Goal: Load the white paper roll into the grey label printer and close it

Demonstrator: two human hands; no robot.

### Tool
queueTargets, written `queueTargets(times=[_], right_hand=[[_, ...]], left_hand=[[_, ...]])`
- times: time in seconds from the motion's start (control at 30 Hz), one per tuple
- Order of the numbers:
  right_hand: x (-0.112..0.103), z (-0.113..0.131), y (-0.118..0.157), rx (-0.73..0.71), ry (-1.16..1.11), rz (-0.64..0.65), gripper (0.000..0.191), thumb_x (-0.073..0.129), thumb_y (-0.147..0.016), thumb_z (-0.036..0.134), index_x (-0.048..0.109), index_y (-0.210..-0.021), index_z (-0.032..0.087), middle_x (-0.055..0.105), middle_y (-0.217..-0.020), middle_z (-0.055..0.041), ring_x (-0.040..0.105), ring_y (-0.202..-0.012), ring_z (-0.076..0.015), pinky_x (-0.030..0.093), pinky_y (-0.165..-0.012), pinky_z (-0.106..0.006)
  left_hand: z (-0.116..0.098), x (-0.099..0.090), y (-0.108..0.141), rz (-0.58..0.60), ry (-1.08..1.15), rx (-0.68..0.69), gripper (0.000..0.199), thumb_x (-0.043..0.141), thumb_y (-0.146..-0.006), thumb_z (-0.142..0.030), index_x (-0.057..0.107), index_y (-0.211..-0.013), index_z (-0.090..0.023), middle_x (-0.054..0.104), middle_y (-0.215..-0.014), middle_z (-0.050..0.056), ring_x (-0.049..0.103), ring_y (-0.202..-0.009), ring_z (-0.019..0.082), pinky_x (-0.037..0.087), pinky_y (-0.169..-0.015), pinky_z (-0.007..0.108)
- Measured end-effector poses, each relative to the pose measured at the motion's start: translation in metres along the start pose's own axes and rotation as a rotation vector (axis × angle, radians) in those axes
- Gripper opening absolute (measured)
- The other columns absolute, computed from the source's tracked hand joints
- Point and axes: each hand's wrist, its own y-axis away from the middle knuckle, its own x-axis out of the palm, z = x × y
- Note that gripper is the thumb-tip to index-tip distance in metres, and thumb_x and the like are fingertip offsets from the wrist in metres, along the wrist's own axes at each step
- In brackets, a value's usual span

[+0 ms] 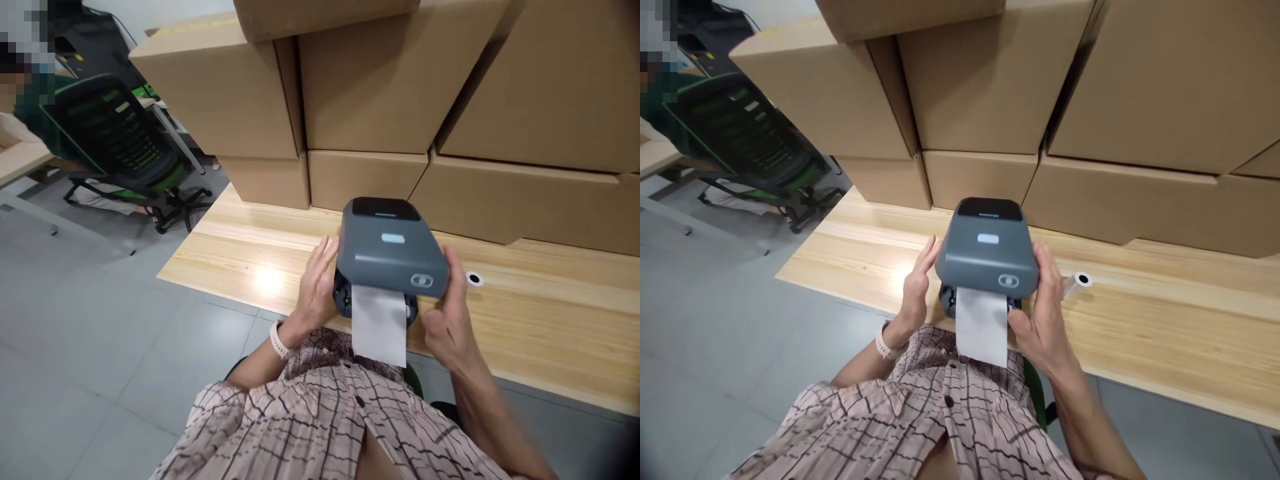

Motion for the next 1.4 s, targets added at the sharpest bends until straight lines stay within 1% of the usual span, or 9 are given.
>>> queueTargets(times=[0.17,0.33,0.43,0.67,0.77,0.9,1.1,1.27,1.4], right_hand=[[-0.010,0.014,-0.098,-0.270,0.040,-0.164,0.082,0.045,-0.103,0.079,0.017,-0.175,0.050,0.028,-0.183,0.0009,0.026,-0.169,-0.0417,0.022,-0.138,-0.069],[-0.011,0.012,-0.176,-0.228,0.051,-0.252,0.080,0.048,-0.106,0.072,0.027,-0.173,0.033,0.051,-0.169,-0.0117,0.053,-0.153,-0.0357,0.044,-0.128,-0.057],[-0.013,0.010,-0.207,-0.136,0.178,-0.188,0.074,0.038,-0.109,0.071,0.020,-0.171,0.036,0.039,-0.178,-0.0051,0.047,-0.159,-0.0291,0.039,-0.133,-0.054],[-0.012,-0.002,-0.225,-0.141,0.312,-0.175,0.088,0.054,-0.108,0.053,0.018,-0.170,0.002,0.028,-0.180,-0.0265,0.034,-0.167,-0.0342,0.032,-0.136,-0.055],[-0.008,-0.003,-0.194,-0.386,0.427,-0.328,0.069,0.062,-0.103,0.051,0.044,-0.159,0.015,0.052,-0.166,-0.0234,0.047,-0.159,-0.0391,0.038,-0.130,-0.061],[0.002,-0.007,-0.151,-0.421,0.387,0.172,0.037,0.058,-0.104,0.048,0.067,-0.133,0.026,0.080,-0.126,-0.0114,0.077,-0.118,-0.0346,0.060,-0.103,-0.053],[0.023,-0.024,-0.156,-0.181,0.486,0.907,0.075,0.065,-0.094,0.059,0.054,-0.157,0.019,0.075,-0.140,-0.0207,0.075,-0.118,-0.0430,0.057,-0.095,-0.052],[0.028,-0.017,-0.170,-0.103,0.536,0.999,0.084,0.074,-0.081,0.053,0.054,-0.156,0.020,0.077,-0.132,-0.0189,0.073,-0.117,-0.0436,0.054,-0.097,-0.050],[-0.012,-0.007,-0.169,-0.060,0.241,0.975,0.090,0.079,-0.078,0.050,0.050,-0.160,0.029,0.073,-0.141,-0.0105,0.074,-0.119,-0.0379,0.059,-0.098,-0.047]], left_hand=[[0.023,0.007,-0.051,-0.156,0.058,-0.124,0.046,0.066,-0.103,-0.050,0.070,-0.140,-0.023,0.073,-0.142,0.014,0.069,-0.131,0.030,0.056,-0.110,0.048],[0.036,0.015,-0.060,0.041,-0.085,-0.368,0.069,0.079,-0.088,-0.037,0.061,-0.151,-0.017,0.071,-0.099,0.005,0.065,-0.082,0.020,0.052,-0.076,0.034],[0.027,0.009,-0.062,0.194,-0.156,-0.467,0.075,0.074,-0.087,-0.035,0.055,-0.157,-0.020,0.064,-0.084,-0.001,0.063,-0.080,0.022,0.047,-0.072,0.031],[0.005,0.001,-0.080,0.408,-0.404,-0.529,0.086,0.061,-0.081,-0.028,0.045,-0.165,-0.020,0.068,-0.079,0.000,0.064,-0.076,0.025,0.043,-0.071,0.033],[0.002,0.003,-0.083,0.444,-0.521,-0.499,0.082,0.056,-0.081,-0.025,0.047,-0.163,-0.019,0.072,-0.083,0.003,0.068,-0.081,0.029,0.045,-0.073,0.035],[0.000,0.004,-0.084,0.465,-0.574,-0.455,0.080,0.054,-0.082,-0.027,0.048,-0.161,-0.019,0.075,-0.088,0.006,0.070,-0.086,0.032,0.046,-0.077,0.037],[-0.002,0.003,-0.084,0.453,-0.551,-0.474,0.084,0.054,-0.081,-0.025,0.044,-0.164,-0.021,0.072,-0.083,0.004,0.068,-0.079,0.030,0.044,-0.074,0.035],[0.001,0.004,-0.084,0.461,-0.544,-0.491,0.084,0.054,-0.081,-0.027,0.045,-0.164,-0.018,0.071,-0.082,0.004,0.067,-0.079,0.029,0.044,-0.073,0.035],[0.003,0.004,-0.083,0.437,-0.511,-0.494,0.087,0.055,-0.080,-0.028,0.044,-0.166,-0.018,0.073,-0.084,0.005,0.066,-0.079,0.029,0.043,-0.074,0.035]])
